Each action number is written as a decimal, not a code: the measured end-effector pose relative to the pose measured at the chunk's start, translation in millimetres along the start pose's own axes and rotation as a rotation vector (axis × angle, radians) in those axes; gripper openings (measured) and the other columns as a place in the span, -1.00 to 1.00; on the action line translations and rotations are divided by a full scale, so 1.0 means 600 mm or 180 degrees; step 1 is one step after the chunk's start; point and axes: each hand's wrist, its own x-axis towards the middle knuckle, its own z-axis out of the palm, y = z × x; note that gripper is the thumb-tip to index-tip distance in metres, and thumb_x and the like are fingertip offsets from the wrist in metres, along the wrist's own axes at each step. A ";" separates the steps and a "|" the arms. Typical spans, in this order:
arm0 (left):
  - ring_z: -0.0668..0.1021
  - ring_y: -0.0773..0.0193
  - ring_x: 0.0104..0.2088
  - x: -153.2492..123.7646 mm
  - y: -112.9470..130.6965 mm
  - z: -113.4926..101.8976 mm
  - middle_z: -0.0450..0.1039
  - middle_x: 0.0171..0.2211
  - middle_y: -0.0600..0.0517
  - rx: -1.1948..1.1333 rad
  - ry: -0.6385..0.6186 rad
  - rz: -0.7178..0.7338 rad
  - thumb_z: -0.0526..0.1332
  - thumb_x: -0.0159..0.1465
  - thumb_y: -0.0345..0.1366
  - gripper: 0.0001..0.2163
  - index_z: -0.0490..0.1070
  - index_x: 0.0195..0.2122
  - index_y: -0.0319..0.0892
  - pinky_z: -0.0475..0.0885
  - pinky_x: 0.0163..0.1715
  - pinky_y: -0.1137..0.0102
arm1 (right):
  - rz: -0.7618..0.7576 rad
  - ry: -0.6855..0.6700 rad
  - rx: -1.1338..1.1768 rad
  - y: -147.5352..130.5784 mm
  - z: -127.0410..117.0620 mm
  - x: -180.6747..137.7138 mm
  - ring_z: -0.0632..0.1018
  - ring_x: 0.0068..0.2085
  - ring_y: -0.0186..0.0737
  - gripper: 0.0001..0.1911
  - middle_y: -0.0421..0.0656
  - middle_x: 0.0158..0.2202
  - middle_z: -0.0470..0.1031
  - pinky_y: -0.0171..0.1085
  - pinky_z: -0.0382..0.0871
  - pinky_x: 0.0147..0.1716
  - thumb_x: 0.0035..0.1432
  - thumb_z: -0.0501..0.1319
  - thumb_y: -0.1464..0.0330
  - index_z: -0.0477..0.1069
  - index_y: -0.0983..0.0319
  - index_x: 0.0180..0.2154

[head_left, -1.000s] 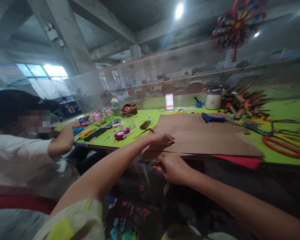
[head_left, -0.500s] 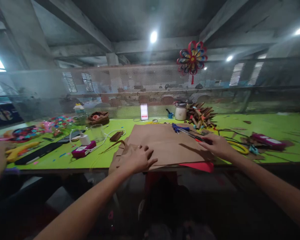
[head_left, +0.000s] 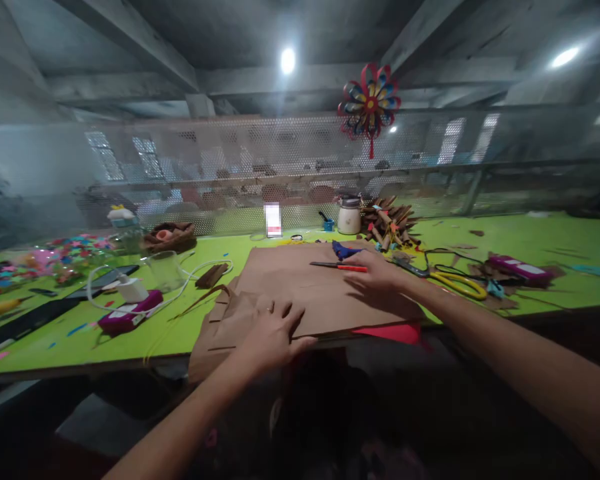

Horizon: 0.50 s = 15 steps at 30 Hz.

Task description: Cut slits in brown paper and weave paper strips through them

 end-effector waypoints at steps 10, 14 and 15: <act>0.49 0.12 -0.08 0.003 -0.020 -0.026 0.44 -0.04 -0.10 0.0117 -0.0091 0.0641 -0.08 0.37 -0.14 -0.64 0.34 0.04 -0.13 0.35 -0.07 0.30 | -0.0629 -0.1006 0.0072 -0.126 0.005 -0.095 0.39 0.02 -0.09 -0.54 0.03 0.04 0.37 -0.13 0.23 0.03 0.22 0.05 0.21 0.29 0.26 0.10; 0.54 0.18 -0.18 0.004 -0.020 -0.038 0.48 -0.11 -0.07 0.0215 -0.0039 0.0692 -0.05 0.36 -0.23 -0.71 0.39 -0.03 -0.13 0.40 -0.18 0.36 | -0.0697 -0.0688 -0.0035 -0.133 0.038 -0.092 0.33 0.09 0.02 -0.46 0.08 0.08 0.35 -0.03 0.19 0.06 0.20 0.08 0.12 0.28 0.28 0.12; 0.54 0.18 -0.19 0.006 -0.017 -0.043 0.48 -0.12 -0.08 0.0261 0.0045 0.0697 -0.04 0.36 -0.24 -0.72 0.41 -0.06 -0.13 0.41 -0.19 0.34 | -0.0651 -0.0565 -0.0017 -0.132 0.048 -0.090 0.35 0.07 0.01 -0.52 0.07 0.06 0.37 -0.04 0.21 0.04 0.23 0.05 0.17 0.31 0.27 0.10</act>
